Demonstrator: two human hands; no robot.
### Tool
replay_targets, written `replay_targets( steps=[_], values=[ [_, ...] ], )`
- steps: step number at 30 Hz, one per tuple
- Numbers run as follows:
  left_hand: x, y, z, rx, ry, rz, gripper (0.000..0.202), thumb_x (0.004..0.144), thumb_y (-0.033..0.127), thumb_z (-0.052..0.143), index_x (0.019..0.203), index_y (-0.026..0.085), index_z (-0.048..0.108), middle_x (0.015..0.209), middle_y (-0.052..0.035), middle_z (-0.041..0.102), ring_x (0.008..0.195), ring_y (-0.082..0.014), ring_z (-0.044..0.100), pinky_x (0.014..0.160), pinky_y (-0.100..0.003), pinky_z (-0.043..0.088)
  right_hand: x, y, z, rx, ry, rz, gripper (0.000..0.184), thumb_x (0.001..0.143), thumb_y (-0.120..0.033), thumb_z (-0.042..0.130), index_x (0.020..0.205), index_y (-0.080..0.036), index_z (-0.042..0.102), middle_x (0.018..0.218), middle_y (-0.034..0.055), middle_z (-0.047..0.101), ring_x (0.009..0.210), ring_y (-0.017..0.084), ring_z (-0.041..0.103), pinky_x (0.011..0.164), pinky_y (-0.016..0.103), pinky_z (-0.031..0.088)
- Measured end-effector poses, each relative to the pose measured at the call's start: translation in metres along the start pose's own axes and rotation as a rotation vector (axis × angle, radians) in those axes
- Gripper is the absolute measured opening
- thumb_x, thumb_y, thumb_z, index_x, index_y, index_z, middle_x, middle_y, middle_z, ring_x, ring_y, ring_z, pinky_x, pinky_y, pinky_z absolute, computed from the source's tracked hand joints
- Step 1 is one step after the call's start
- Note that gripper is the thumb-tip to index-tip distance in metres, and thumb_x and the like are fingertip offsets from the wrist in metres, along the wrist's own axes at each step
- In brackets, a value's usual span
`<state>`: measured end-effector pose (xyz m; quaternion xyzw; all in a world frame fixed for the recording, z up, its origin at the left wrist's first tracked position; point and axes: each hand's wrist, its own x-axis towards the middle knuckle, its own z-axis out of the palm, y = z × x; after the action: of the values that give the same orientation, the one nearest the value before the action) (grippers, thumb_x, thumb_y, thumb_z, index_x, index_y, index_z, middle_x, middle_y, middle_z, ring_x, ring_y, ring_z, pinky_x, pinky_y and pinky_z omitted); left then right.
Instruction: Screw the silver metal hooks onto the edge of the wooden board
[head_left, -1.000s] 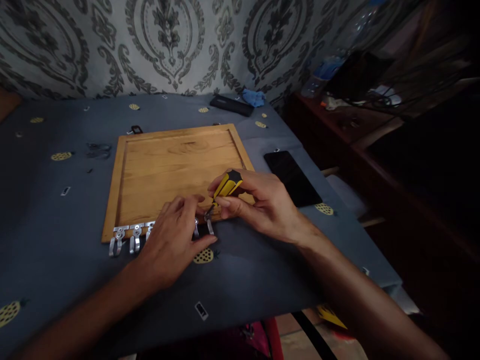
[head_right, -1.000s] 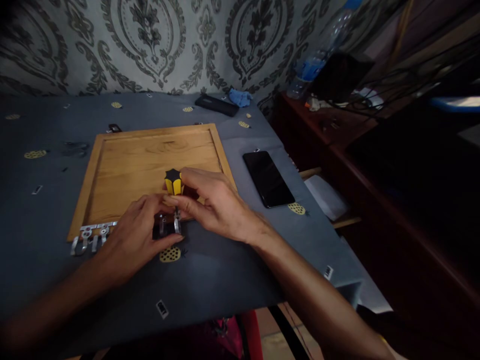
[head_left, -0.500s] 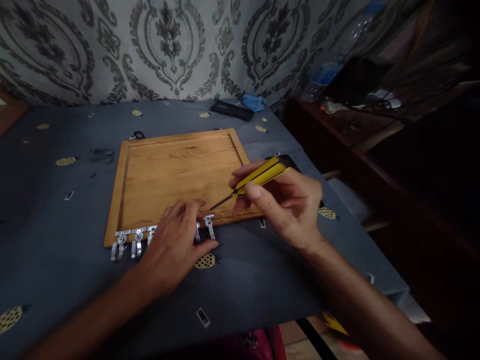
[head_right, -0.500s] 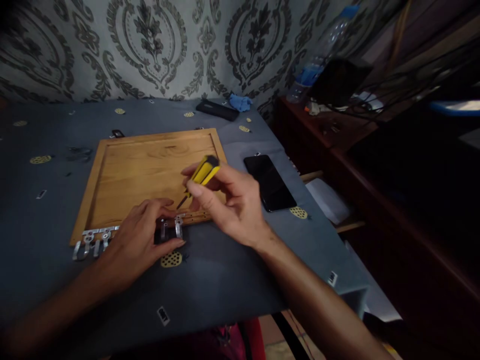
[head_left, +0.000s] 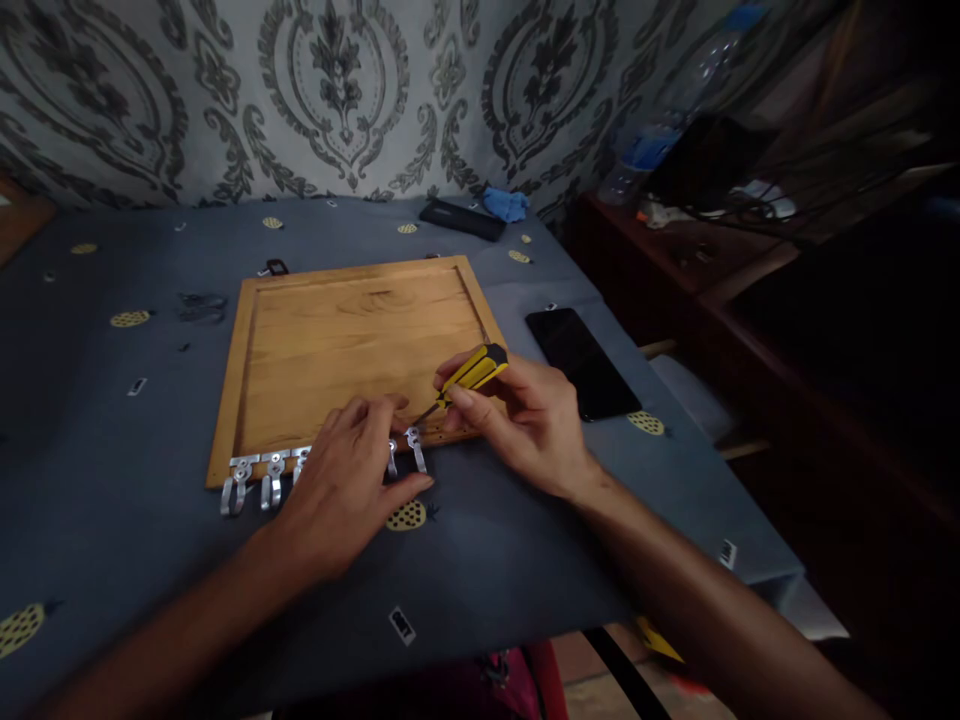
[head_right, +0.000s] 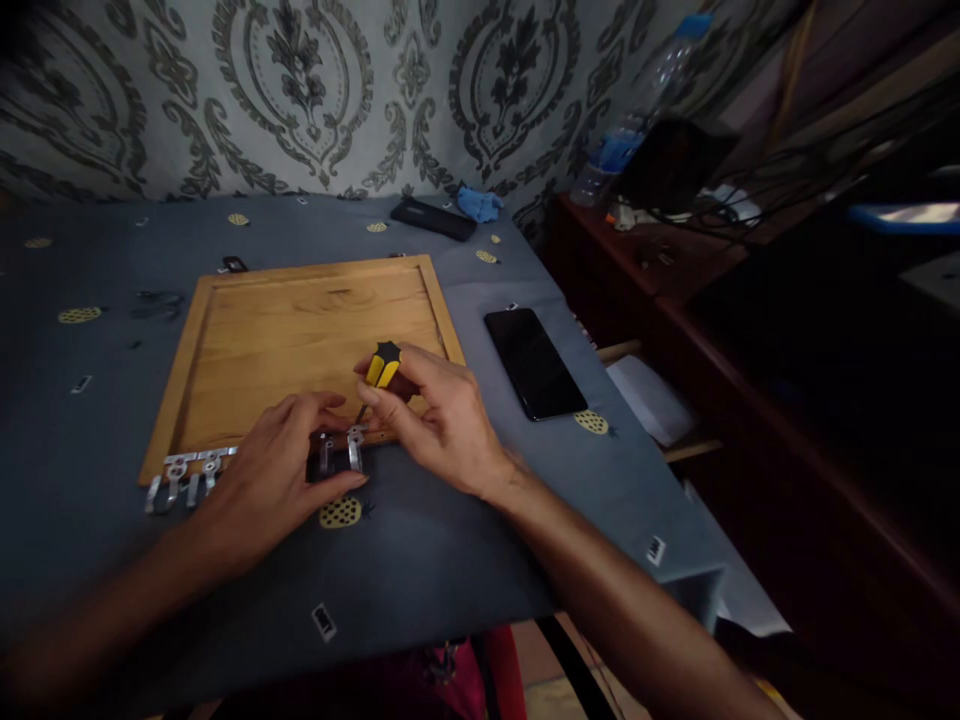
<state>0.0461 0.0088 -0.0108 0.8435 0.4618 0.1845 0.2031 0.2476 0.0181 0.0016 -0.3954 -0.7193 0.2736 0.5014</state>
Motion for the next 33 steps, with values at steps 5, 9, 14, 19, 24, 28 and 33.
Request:
replay_targets(
  steps=[5, 9, 14, 19, 24, 28, 33],
  values=[
    [0.0, 0.0, 0.0, -0.016, -0.004, 0.004, 0.062, 0.076, 0.022, 0.082, 0.123, 0.022, 0.041, 0.112, -0.0067, 0.065, 0.109, -0.0301, 0.06, 0.092, -0.048, 0.049, 0.002, -0.003, -0.001, -0.105, -0.055, -0.076, 0.008, 0.095, -0.022, 0.059, 0.093, -0.017, 0.064, 0.07, -0.0019, 0.065, 0.064, 0.011, 0.064, 0.063, 0.024, 0.049],
    [0.0, -0.001, 0.0, -0.017, -0.015, 0.007, 0.059, 0.077, 0.024, 0.081, 0.122, 0.022, 0.042, 0.111, -0.007, 0.065, 0.109, -0.0302, 0.06, 0.091, -0.048, 0.049, 0.003, -0.006, -0.003, -0.17, -0.085, -0.065, 0.013, 0.096, -0.026, 0.059, 0.098, -0.014, 0.065, 0.072, -0.0008, 0.064, 0.067, 0.012, 0.063, 0.062, 0.024, 0.047],
    [0.0, 0.0, -0.001, 0.009, -0.021, 0.0, 0.054, 0.078, 0.025, 0.079, 0.119, 0.021, 0.044, 0.112, -0.0088, 0.063, 0.11, -0.0316, 0.059, 0.091, -0.049, 0.049, 0.003, -0.009, -0.004, -0.18, -0.099, -0.069, 0.016, 0.097, -0.029, 0.057, 0.096, -0.015, 0.064, 0.074, -0.0004, 0.063, 0.07, 0.012, 0.063, 0.063, 0.024, 0.048],
    [-0.001, 0.002, -0.002, 0.054, -0.025, 0.015, 0.055, 0.08, 0.028, 0.077, 0.122, 0.021, 0.042, 0.112, -0.0092, 0.062, 0.109, -0.0315, 0.058, 0.09, -0.049, 0.049, 0.003, -0.012, -0.005, -0.182, -0.119, -0.049, 0.018, 0.098, -0.032, 0.056, 0.094, -0.016, 0.064, 0.078, 0.0011, 0.064, 0.07, 0.012, 0.062, 0.062, 0.024, 0.048],
    [0.001, -0.001, -0.004, 0.031, -0.046, 0.017, 0.056, 0.078, 0.029, 0.079, 0.122, 0.021, 0.044, 0.115, -0.0098, 0.062, 0.111, -0.0321, 0.057, 0.091, -0.049, 0.048, 0.002, -0.012, -0.006, -0.191, -0.111, -0.056, 0.019, 0.098, -0.033, 0.057, 0.093, -0.016, 0.064, 0.077, 0.0009, 0.063, 0.067, 0.011, 0.06, 0.06, 0.024, 0.047],
    [0.002, 0.002, -0.021, 0.039, 0.011, 0.013, 0.052, 0.079, 0.031, 0.078, 0.121, 0.02, 0.049, 0.115, -0.0106, 0.063, 0.111, -0.0327, 0.057, 0.091, -0.049, 0.048, 0.002, -0.011, -0.006, -0.183, -0.111, -0.063, 0.016, 0.097, -0.031, 0.058, 0.092, -0.016, 0.063, 0.074, -0.0002, 0.06, 0.066, 0.011, 0.059, 0.06, 0.023, 0.046],
    [-0.024, 0.035, -0.05, -0.129, -0.026, 0.113, 0.02, 0.094, 0.034, 0.057, 0.114, 0.033, 0.058, 0.108, -0.0005, 0.067, 0.101, -0.024, 0.063, 0.084, -0.04, 0.052, 0.002, -0.008, -0.007, -0.169, -0.117, -0.065, 0.016, 0.098, -0.03, 0.057, 0.095, -0.015, 0.064, 0.079, 0.0019, 0.063, 0.067, 0.011, 0.059, 0.061, 0.024, 0.046]
  ],
)
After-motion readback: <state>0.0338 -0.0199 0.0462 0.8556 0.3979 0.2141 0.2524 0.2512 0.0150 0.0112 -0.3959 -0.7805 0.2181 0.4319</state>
